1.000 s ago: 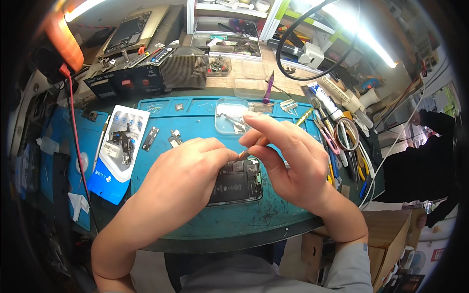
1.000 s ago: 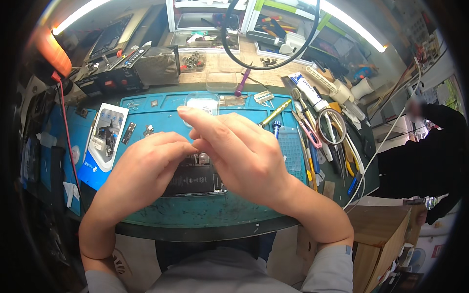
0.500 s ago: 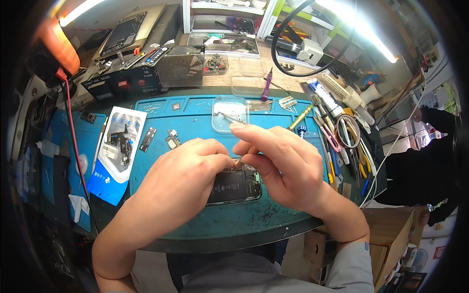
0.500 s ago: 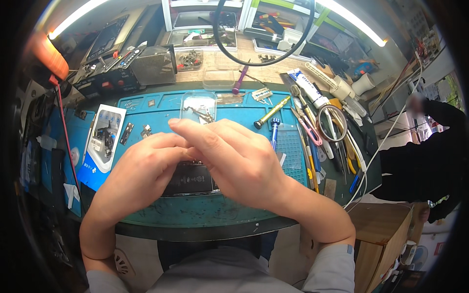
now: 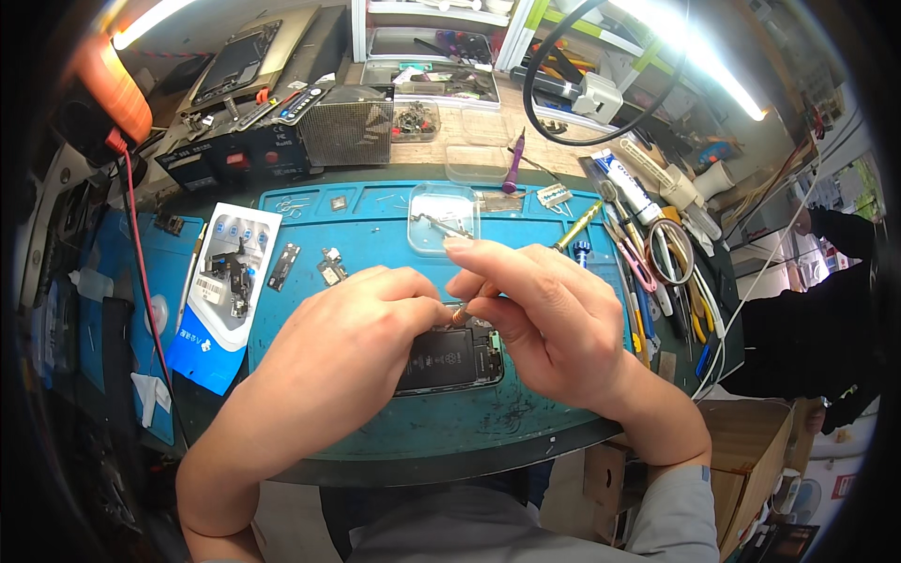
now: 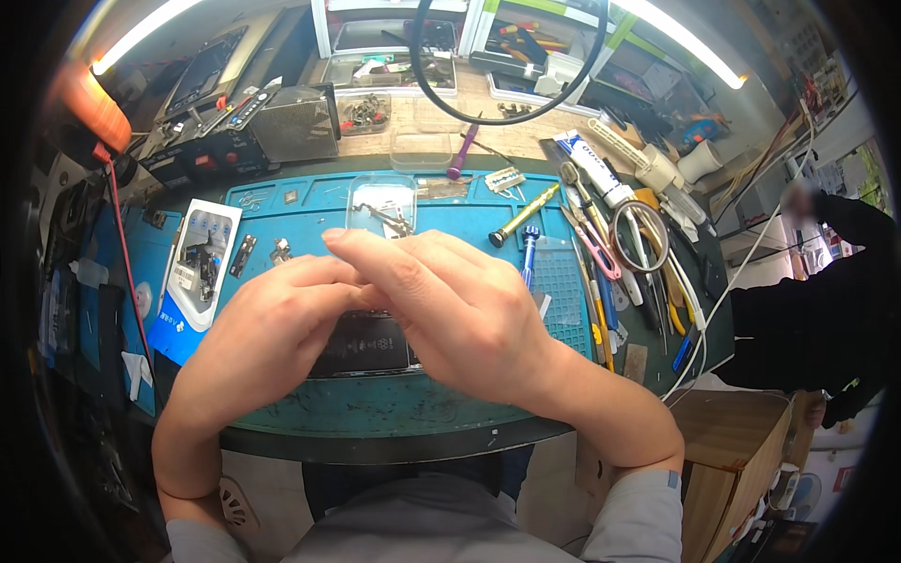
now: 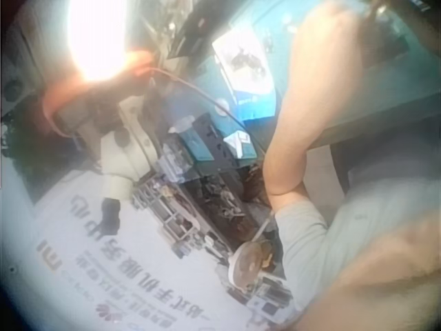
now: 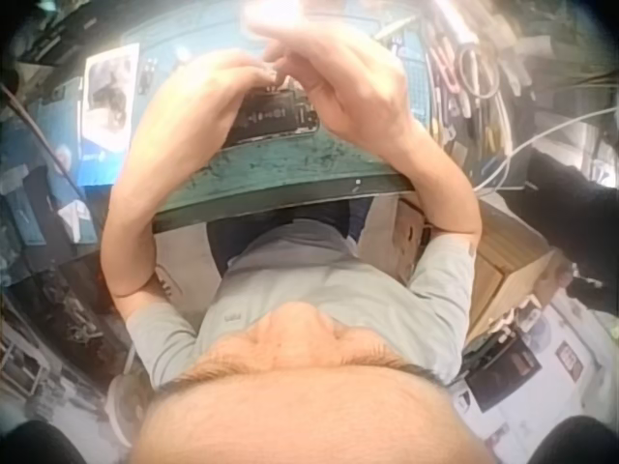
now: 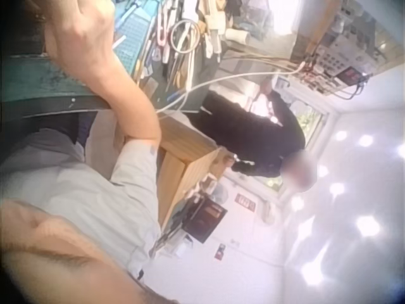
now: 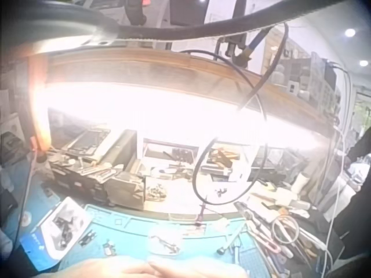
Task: The person disassembles a smartphone on a workbench, using a screwdriver and tweezers to remove screws and small internal components. They place removed parts into a small plastic container and continue to manipulate the phone's internal assembly.
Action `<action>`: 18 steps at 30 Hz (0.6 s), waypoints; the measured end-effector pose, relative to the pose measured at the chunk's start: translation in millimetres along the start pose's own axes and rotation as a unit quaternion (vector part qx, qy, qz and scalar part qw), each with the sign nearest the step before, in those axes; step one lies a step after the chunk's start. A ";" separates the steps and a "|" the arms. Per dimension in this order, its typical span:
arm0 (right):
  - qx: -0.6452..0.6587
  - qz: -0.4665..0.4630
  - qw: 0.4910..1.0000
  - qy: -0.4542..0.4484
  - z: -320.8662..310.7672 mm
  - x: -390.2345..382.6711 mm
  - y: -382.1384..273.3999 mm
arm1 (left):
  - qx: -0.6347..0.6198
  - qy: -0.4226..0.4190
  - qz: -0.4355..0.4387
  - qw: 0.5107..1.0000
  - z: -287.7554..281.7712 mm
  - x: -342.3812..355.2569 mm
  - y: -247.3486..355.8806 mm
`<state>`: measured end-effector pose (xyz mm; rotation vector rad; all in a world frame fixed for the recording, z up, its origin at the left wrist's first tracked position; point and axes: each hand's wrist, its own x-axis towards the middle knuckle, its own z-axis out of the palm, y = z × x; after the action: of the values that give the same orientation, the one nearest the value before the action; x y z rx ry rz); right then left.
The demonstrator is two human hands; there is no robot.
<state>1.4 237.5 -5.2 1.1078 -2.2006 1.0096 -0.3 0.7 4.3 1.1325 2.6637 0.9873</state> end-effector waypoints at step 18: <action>-0.031 0.026 0.999 -0.016 -8.6 3.9 -12.0 | -0.143 0.079 -0.023 0.986 -6.3 6.4 6.9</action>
<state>9.7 237.6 7.6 1.0498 -2.2817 0.9440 -2.6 5.2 14.5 0.9650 2.5361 1.4503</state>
